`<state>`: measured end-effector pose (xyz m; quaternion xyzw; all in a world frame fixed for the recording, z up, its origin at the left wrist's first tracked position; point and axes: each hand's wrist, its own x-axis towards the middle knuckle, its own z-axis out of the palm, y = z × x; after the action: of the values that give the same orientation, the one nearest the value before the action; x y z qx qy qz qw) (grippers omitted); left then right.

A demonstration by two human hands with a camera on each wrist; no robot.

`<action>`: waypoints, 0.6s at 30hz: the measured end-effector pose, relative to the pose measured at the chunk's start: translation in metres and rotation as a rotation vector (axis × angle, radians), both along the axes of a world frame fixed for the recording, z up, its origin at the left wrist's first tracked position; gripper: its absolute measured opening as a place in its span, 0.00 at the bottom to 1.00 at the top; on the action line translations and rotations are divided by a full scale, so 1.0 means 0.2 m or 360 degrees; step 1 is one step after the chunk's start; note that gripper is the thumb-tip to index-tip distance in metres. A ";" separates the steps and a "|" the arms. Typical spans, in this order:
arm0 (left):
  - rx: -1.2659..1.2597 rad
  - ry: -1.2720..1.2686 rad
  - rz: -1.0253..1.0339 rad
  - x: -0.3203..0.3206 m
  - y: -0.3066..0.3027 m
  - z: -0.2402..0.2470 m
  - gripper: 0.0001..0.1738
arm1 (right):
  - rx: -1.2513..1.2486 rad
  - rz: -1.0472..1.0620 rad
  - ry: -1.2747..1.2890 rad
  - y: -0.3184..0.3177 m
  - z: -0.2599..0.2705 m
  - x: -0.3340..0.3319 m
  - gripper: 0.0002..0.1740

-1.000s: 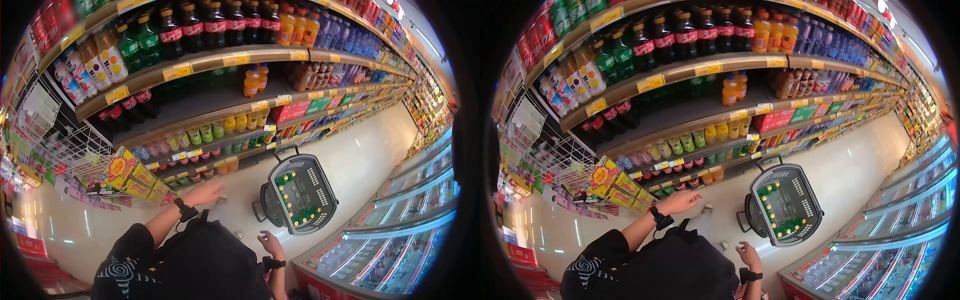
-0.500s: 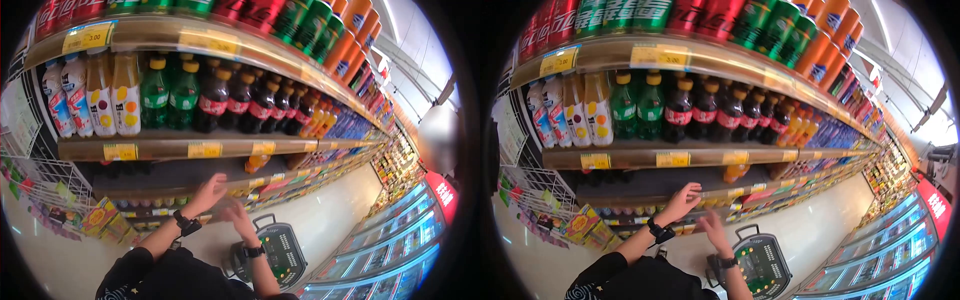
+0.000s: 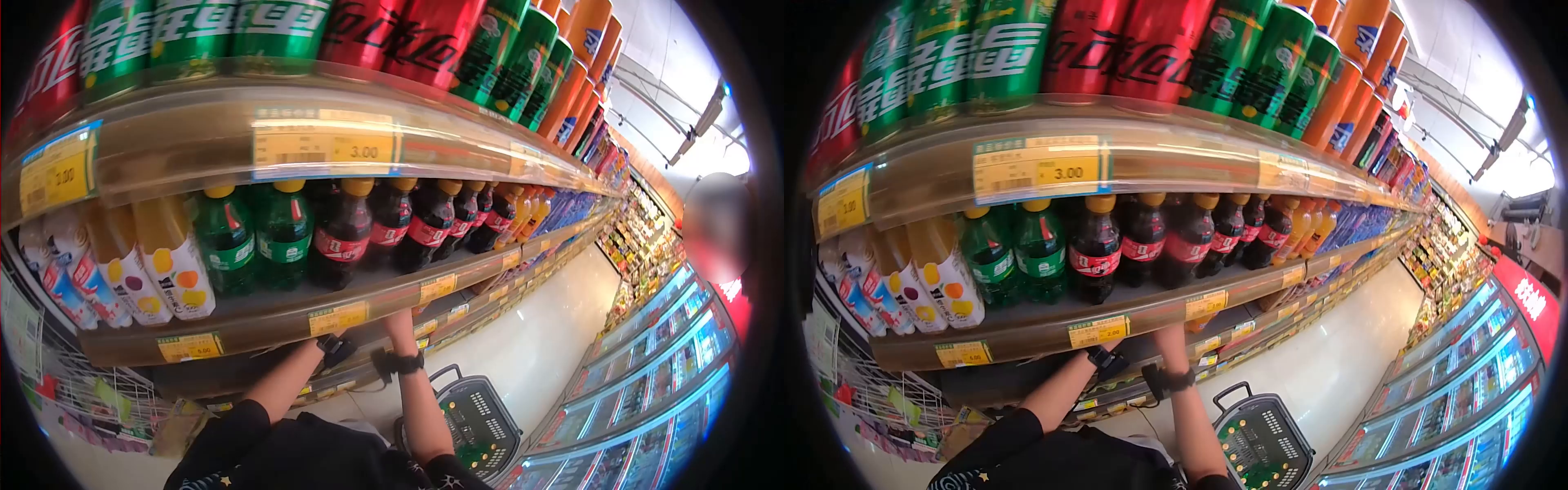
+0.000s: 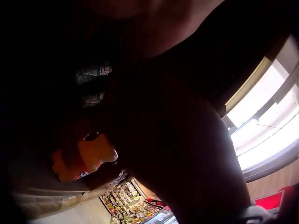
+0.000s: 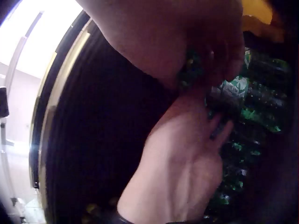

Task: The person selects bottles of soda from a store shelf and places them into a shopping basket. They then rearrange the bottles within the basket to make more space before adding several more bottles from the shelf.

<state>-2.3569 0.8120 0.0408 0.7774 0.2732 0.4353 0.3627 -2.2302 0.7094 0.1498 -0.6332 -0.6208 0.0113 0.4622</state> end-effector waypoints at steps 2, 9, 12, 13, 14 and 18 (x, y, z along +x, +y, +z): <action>-0.0068 0.0052 -0.0033 -0.03 0.01 0.01 0.20 | -0.0088 -0.0001 -0.0040 0.08 -0.11 0.08 0.11; -0.0106 0.0149 -0.0063 -0.07 0.02 0.05 0.19 | -0.0122 -0.0044 0.0073 0.13 -0.12 0.06 0.12; -0.0077 0.0186 -0.0056 -0.08 0.00 0.08 0.18 | -0.0099 -0.0042 0.0084 0.07 -0.06 0.03 0.12; -0.0061 0.0193 -0.0050 -0.08 -0.02 0.09 0.18 | -0.0087 -0.0048 0.0082 0.04 -0.03 0.01 0.12; -0.0029 0.0197 -0.0031 -0.09 -0.06 0.12 0.18 | 0.0085 -0.0072 -0.0049 0.01 0.00 -0.01 0.17; 0.0351 0.0310 0.0033 -0.12 -0.40 0.51 0.21 | -0.0103 -0.0209 0.0315 -0.53 0.41 -0.21 0.31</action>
<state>-2.3807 0.7316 0.1430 0.8482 0.2657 0.3889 0.2422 -2.2715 0.6029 0.2320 -0.6828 -0.5287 0.0635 0.5003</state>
